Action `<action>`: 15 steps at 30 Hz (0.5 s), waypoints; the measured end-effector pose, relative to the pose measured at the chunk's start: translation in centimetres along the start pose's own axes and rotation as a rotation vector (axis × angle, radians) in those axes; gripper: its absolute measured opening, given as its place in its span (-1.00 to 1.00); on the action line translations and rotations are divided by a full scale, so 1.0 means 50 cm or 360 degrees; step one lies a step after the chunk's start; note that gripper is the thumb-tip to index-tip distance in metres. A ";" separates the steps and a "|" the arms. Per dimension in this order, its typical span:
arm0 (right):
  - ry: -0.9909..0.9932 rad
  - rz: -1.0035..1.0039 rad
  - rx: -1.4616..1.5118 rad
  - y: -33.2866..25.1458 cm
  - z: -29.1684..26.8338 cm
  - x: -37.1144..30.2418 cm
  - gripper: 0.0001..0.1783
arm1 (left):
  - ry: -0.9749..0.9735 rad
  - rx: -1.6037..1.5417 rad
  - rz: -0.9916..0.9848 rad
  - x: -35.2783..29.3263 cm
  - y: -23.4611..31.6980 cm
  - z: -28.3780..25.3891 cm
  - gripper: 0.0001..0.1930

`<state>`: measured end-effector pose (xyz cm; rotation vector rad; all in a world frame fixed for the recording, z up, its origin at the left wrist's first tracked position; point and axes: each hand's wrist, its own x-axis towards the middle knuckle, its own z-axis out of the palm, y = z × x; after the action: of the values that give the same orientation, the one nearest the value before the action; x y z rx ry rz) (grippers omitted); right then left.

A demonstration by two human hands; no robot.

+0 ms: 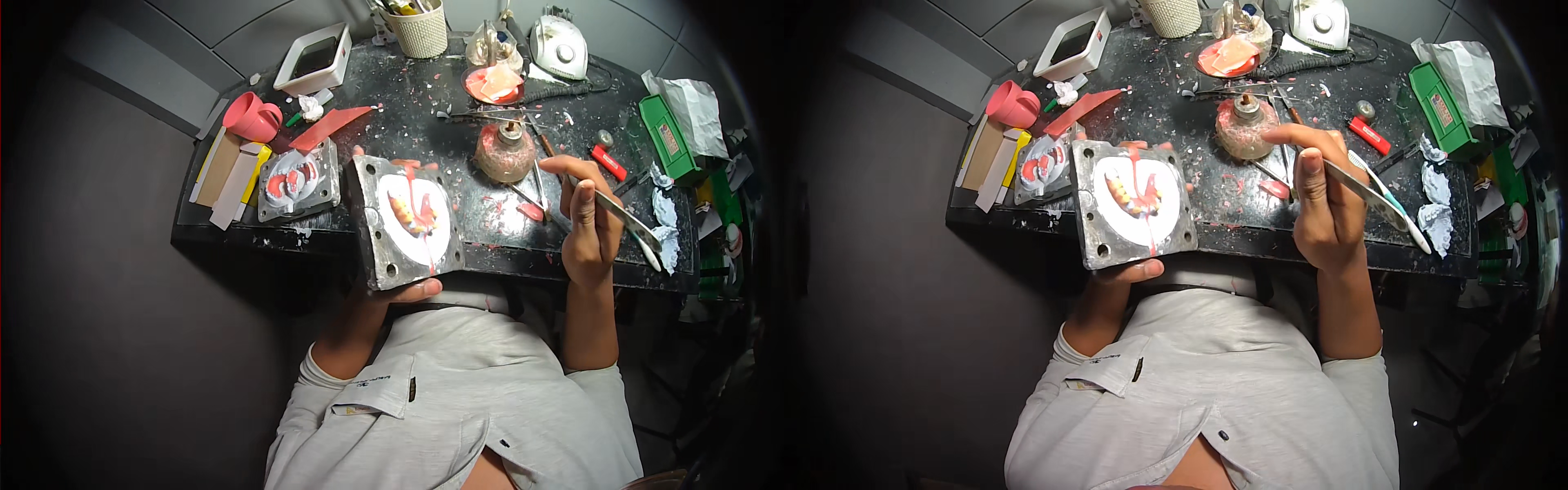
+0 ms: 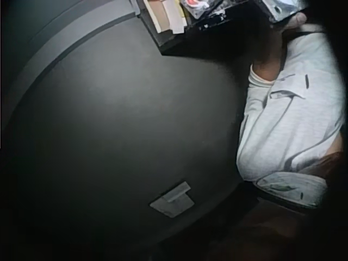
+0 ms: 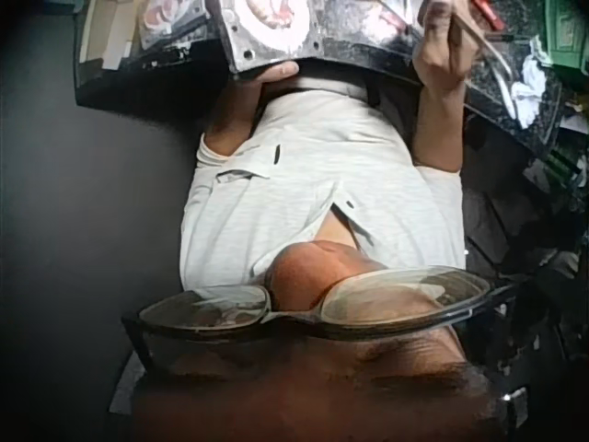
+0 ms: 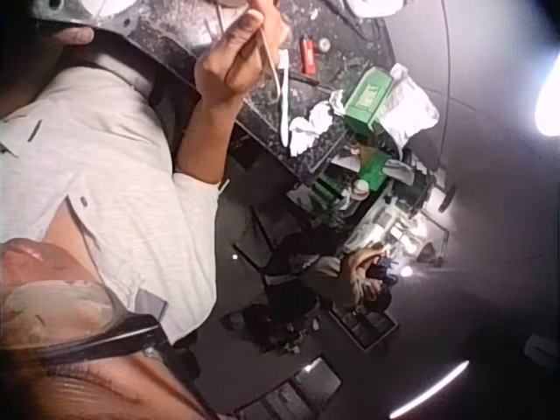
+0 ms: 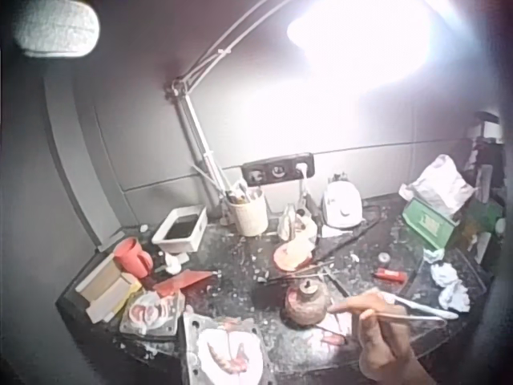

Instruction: The person shapes and carves wax around artificial teeth in a dental mold using a metal tool and their fingers.

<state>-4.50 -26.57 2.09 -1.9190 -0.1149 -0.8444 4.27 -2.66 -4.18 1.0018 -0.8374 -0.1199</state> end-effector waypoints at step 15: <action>-0.0011 -0.0128 -0.0047 0.003 0.017 -0.006 -0.59 | 0.0096 0.1009 0.0159 -0.018 0.003 -0.019 0.53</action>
<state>-4.23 -25.89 1.57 -1.9557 -0.1857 -0.8974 4.25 -1.51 -4.84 1.5427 -0.8871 0.2785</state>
